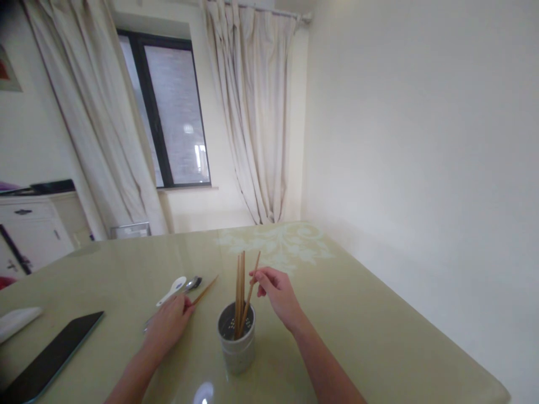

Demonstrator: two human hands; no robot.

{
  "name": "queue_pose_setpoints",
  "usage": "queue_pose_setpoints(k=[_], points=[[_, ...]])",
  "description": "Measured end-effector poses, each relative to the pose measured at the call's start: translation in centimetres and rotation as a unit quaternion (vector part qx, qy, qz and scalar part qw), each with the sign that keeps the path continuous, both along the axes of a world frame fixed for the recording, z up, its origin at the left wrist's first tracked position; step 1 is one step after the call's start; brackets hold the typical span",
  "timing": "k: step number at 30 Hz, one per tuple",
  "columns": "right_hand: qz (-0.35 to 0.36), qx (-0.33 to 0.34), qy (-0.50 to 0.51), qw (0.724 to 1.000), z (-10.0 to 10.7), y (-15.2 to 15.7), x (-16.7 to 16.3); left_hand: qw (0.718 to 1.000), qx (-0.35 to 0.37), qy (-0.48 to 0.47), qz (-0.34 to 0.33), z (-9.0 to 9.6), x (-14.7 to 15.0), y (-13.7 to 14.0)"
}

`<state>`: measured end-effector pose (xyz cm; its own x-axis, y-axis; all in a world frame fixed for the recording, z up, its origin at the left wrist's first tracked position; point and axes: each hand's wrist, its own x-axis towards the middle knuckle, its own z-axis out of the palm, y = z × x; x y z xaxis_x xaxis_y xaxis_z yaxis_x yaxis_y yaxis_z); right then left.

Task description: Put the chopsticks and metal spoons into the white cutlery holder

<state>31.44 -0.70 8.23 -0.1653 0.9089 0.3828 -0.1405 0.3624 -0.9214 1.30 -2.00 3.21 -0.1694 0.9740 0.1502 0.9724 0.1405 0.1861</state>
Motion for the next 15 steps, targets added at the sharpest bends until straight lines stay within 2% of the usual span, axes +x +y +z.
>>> queue_pose_setpoints(k=[3,6,10,15], points=[[0.012,0.006,-0.033,0.999,-0.3,0.0,-0.1,1.0,0.02,0.0,0.004,0.5,0.5,-0.1],[0.035,-0.004,-0.028,0.999,-0.6,0.1,-0.4,0.998,0.048,-0.041,-0.005,1.1,1.4,-0.1],[0.017,-0.002,0.01,1.0,-0.6,-0.1,-0.8,0.991,0.079,-0.1,-0.031,1.5,2.6,-0.2],[0.011,0.022,-0.018,1.0,-0.4,-0.5,-0.9,0.984,0.112,-0.131,-0.05,1.5,3.2,-0.3]])
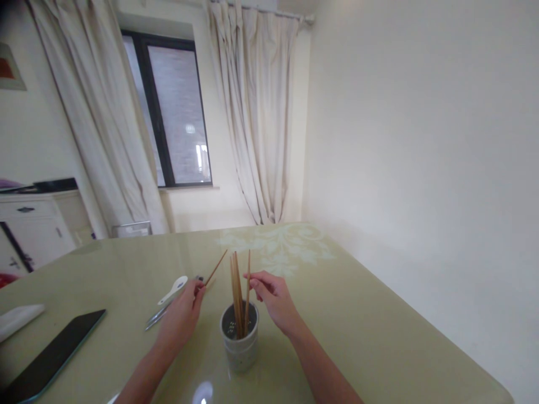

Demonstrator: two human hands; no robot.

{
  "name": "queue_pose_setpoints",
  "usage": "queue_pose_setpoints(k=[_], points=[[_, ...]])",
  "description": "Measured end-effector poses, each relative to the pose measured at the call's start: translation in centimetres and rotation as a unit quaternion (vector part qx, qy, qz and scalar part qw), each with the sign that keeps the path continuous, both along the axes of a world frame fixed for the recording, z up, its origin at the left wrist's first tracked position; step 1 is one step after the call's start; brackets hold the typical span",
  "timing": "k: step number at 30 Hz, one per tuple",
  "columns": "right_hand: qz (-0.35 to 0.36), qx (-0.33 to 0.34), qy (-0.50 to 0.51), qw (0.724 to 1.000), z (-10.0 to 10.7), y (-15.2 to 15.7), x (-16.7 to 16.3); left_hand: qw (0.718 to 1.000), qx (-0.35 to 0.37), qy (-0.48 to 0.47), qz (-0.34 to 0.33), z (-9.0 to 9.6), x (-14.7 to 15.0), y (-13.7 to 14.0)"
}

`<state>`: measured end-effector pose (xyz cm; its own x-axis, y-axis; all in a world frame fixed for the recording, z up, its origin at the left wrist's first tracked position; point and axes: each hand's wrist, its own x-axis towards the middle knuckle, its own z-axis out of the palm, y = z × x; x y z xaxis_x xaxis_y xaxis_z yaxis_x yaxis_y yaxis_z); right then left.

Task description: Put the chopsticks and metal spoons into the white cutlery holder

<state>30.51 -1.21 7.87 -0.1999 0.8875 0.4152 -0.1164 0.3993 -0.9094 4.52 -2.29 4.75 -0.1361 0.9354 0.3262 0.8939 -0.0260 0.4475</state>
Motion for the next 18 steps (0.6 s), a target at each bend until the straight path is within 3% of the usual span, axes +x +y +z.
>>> queue_pose_setpoints(k=[7,18], points=[[0.048,-0.043,0.007,0.998,-0.6,-0.3,-0.7,0.997,0.052,-0.037,-0.038,0.1,0.5,-0.2],[0.008,-0.041,-0.016,0.999,-1.2,-0.3,-1.3,0.996,0.056,-0.031,-0.063,-0.1,1.0,-0.3]])
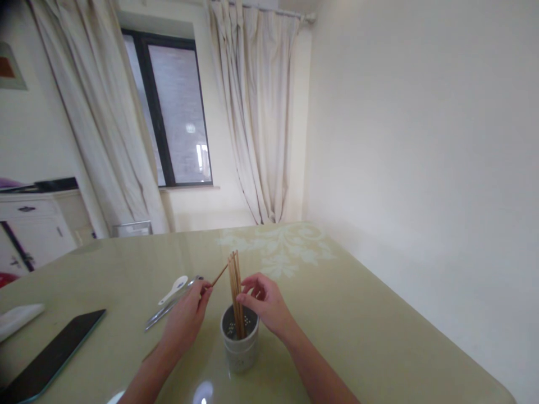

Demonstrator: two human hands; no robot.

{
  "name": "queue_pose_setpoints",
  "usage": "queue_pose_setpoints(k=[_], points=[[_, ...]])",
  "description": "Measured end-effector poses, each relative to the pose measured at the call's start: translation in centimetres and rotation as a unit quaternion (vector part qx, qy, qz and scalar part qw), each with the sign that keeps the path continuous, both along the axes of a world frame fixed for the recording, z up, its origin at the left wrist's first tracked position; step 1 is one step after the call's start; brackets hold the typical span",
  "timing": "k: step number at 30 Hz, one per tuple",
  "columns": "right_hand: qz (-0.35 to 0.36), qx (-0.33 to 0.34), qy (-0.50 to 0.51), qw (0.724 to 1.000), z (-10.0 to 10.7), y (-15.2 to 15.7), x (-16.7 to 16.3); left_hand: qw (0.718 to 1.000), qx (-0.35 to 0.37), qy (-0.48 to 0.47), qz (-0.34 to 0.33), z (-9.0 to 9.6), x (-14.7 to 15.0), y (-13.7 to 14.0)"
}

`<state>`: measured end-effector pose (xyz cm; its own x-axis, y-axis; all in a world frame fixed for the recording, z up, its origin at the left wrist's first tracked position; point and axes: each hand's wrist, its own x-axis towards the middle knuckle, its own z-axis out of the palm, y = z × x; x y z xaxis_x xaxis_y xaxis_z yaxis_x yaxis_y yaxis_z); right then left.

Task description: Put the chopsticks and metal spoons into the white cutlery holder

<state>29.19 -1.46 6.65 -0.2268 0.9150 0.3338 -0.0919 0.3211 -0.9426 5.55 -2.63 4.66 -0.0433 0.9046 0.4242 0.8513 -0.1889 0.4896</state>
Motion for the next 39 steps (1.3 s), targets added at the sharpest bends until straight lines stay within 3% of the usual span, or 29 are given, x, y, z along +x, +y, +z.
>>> queue_pose_setpoints(k=[4,9,14,20,23,27,32,35,39], points=[[-0.006,-0.017,-0.009,1.0,-0.3,-0.1,-0.3,1.0,0.003,-0.005,-0.002,0.0,0.1,-0.1],[0.016,-0.035,0.055,0.998,0.3,-0.3,-0.5,1.0,-0.015,0.001,0.001,0.1,0.1,-0.2],[0.013,-0.02,0.046,0.999,0.7,-0.4,-0.3,1.0,-0.022,-0.005,-0.001,0.2,0.1,-0.3],[-0.062,0.005,-0.025,0.998,-0.1,0.2,-0.4,0.997,0.017,-0.072,-0.014,0.1,0.4,-0.3],[-0.058,-0.021,-0.044,0.997,-0.8,0.7,-0.6,0.989,0.023,-0.125,-0.072,0.4,1.0,-0.4],[0.031,-0.068,-0.003,0.997,-1.2,0.6,-1.0,0.972,-0.017,-0.16,-0.168,1.2,2.1,-1.0],[0.044,-0.085,0.036,0.995,-1.0,0.2,-1.6,0.962,-0.037,-0.173,-0.209,2.0,3.1,-1.7],[0.004,-0.07,0.061,0.996,-0.8,0.6,-1.4,0.964,0.003,-0.169,-0.204,1.8,3.2,-1.8],[-0.196,-0.003,0.119,0.973,0.3,1.6,0.7,0.973,0.069,-0.15,-0.162,1.3,3.2,-1.6]])
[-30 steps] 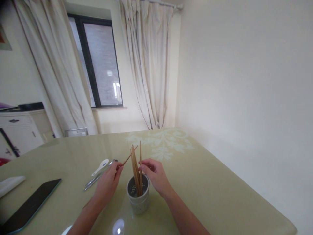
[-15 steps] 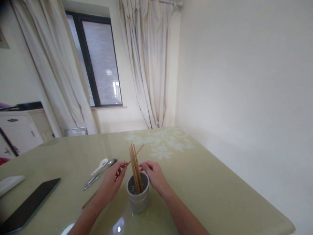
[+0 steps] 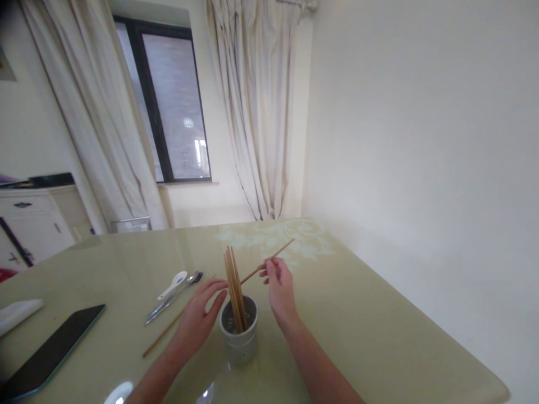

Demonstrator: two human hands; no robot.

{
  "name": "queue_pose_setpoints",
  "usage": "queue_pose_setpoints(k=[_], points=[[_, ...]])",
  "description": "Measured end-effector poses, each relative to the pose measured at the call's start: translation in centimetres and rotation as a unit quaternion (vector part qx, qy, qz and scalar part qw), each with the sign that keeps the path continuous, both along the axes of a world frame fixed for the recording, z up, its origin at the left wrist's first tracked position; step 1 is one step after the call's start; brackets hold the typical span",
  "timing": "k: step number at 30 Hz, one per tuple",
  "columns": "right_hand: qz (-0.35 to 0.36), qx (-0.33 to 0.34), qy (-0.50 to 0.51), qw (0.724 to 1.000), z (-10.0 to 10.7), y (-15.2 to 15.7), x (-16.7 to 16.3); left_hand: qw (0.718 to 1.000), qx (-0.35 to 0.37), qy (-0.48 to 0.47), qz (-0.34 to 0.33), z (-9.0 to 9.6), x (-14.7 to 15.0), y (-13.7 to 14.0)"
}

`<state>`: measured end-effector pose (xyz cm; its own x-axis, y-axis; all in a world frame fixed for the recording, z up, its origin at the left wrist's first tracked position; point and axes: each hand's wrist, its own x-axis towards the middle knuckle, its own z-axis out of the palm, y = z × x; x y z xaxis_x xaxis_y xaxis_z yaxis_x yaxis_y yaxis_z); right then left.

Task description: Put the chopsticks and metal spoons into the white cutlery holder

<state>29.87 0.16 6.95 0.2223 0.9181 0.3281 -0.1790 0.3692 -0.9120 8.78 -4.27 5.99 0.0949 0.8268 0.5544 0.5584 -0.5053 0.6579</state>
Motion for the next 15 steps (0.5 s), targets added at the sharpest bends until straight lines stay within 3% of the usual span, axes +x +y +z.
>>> queue_pose_setpoints(k=[2,5,9,15], points=[[-0.111,0.041,0.023,0.993,0.8,0.4,1.7,1.0,-0.019,-0.015,0.005,-0.1,0.1,0.0],[-0.148,0.074,0.088,0.982,1.8,0.6,3.7,0.991,-0.108,-0.08,-0.018,0.3,0.3,-0.2],[-0.096,0.097,0.093,0.986,2.4,-0.1,3.9,0.97,-0.187,-0.14,-0.06,1.4,0.5,-0.9],[0.032,0.081,-0.042,0.995,2.2,-1.9,1.5,0.951,-0.225,-0.17,-0.126,2.4,0.8,-1.6]])
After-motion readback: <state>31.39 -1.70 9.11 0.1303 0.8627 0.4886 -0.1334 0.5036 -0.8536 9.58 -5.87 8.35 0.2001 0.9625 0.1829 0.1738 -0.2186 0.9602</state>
